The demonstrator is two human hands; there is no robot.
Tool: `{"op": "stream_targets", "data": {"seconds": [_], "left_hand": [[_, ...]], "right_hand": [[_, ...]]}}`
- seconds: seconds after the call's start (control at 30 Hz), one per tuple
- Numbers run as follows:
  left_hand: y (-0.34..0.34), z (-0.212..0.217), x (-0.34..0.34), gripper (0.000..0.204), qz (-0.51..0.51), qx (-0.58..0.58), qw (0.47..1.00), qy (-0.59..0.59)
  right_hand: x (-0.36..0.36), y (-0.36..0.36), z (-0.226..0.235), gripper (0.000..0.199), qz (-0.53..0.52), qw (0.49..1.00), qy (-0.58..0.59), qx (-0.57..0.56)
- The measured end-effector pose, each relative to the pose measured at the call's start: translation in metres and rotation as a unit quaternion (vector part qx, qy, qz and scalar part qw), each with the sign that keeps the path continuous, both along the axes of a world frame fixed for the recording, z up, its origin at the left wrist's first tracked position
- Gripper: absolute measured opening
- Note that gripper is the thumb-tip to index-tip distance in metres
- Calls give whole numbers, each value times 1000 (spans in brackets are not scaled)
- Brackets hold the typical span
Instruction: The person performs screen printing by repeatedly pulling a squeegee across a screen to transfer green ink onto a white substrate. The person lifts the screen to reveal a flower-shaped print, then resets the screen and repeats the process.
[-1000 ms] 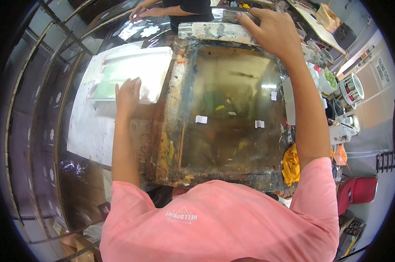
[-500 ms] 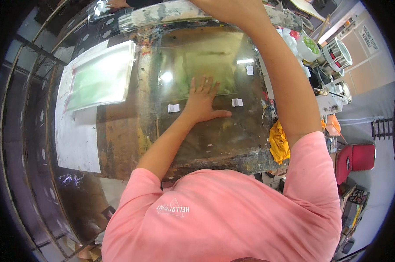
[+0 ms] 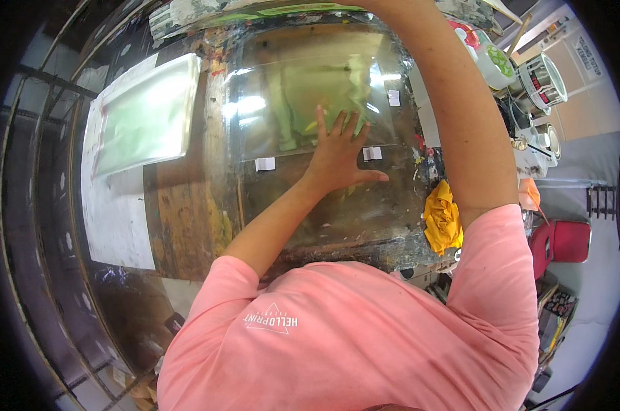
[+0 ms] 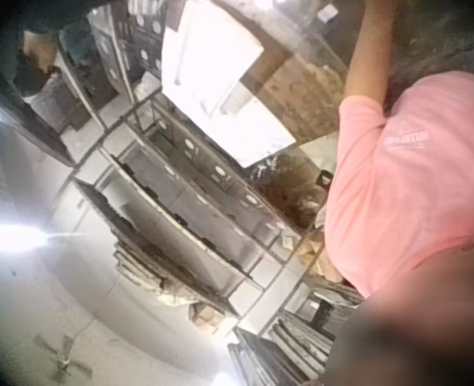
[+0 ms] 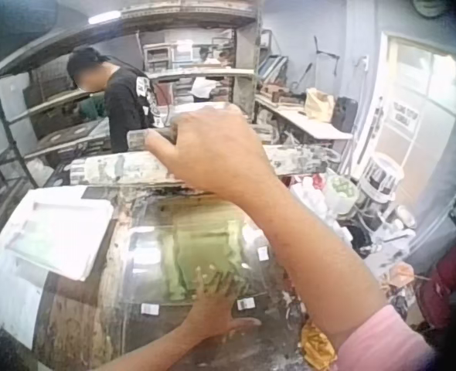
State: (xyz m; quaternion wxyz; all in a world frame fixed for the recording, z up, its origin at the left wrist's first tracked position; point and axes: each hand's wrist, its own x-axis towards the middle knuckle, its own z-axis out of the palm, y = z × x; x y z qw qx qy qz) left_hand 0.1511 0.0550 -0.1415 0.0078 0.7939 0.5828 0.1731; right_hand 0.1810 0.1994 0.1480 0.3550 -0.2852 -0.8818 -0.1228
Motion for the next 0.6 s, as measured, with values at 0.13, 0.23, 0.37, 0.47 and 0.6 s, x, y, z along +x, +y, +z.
{"op": "stream_targets", "data": {"seconds": [0.13, 0.23, 0.37, 0.47, 0.6], "left_hand": [[0, -2, 0, 123, -8, 20, 1000, 8], [-1, -6, 0, 123, -9, 32, 999, 9], [-7, 5, -8, 114, -12, -2, 999, -37], [-12, 47, -26, 95, 110, -79, 968, -213], [-29, 79, -116, 83, 225, 100, 778, -578]], "right_hand": [[1, -7, 3, 58, 2, 1000, -3, -19], [1, -11, -1, 58, 3, 1000, 6, -3], [-1, -12, 1, 58, 26, 1000, 6, -14], [6, -11, -2, 56, 22, 999, 30, -9], [2, -27, -39, 52, 19, 1000, 19, 1]]}}
